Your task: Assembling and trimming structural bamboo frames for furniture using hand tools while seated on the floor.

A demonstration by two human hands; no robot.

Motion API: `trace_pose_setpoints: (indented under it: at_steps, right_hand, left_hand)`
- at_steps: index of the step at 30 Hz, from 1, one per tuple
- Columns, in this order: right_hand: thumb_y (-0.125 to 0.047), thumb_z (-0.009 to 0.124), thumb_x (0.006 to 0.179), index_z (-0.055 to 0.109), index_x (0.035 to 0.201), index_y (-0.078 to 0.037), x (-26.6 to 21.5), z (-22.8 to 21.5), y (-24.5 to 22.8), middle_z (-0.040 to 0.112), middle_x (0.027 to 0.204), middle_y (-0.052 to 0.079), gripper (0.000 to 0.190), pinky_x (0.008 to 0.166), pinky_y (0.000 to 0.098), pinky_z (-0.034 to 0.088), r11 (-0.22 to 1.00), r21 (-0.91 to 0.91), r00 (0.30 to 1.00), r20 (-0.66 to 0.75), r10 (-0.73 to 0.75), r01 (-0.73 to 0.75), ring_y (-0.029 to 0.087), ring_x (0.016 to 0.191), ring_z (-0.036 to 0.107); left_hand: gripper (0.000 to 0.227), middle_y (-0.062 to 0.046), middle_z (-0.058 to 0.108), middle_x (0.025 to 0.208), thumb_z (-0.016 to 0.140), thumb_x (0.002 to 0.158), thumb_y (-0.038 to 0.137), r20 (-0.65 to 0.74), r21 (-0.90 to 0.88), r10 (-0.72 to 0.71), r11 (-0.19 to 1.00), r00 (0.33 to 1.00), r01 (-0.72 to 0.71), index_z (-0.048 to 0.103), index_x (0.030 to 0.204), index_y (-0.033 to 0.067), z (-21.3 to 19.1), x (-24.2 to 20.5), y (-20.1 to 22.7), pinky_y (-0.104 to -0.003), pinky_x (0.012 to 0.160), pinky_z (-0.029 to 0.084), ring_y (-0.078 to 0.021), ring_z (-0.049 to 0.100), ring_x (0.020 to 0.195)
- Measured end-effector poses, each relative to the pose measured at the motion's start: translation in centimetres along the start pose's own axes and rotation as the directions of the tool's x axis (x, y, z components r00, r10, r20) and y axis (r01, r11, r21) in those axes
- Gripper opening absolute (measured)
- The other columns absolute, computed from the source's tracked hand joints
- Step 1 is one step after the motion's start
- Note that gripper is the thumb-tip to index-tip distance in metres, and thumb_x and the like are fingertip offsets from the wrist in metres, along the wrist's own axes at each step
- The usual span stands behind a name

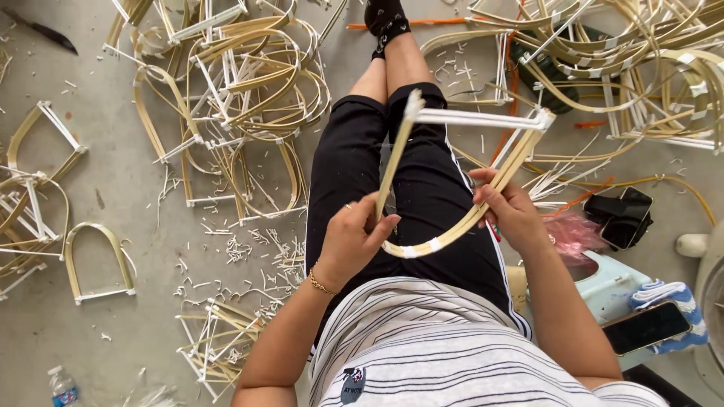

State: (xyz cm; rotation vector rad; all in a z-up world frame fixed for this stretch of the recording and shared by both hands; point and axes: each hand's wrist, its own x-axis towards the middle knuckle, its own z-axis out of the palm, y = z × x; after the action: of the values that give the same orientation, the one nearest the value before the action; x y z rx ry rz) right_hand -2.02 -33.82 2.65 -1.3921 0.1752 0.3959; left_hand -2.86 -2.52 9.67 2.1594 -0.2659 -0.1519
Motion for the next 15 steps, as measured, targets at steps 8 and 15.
trace_pose_setpoints:
  at_steps: [8,15]
  right_hand:
    - [-0.017,0.055,0.104,0.057,0.137,-0.002,-1.4,1.0,0.5,0.057,0.090,0.000,0.036,0.061,0.0240,0.049,0.997,-0.003,0.991,0.108,0.078,-0.078,0.005,0.064,0.047]
    - [-0.008,0.069,0.094,0.065,0.131,0.000,-4.3,0.3,-1.4,0.059,0.087,0.000,0.038,0.061,0.0224,0.046,0.995,-0.091,0.987,0.156,-0.033,0.048,0.005,0.072,0.054]
  left_hand:
    - [0.042,-0.002,0.072,0.094,0.066,0.103,0.026,-0.143,-0.426,-0.130,0.903,0.981,0.057,0.060,0.137,0.0027,-1.1,3.4,-2.6,-0.025,0.078,0.057,-0.0094,0.068,0.085]
    - [0.032,-0.005,0.071,0.096,0.070,0.103,0.022,0.116,-0.831,-0.143,0.527,0.983,0.175,0.068,0.126,0.0002,-1.5,2.9,-6.4,-0.030,0.087,0.057,-0.0142,0.068,0.090]
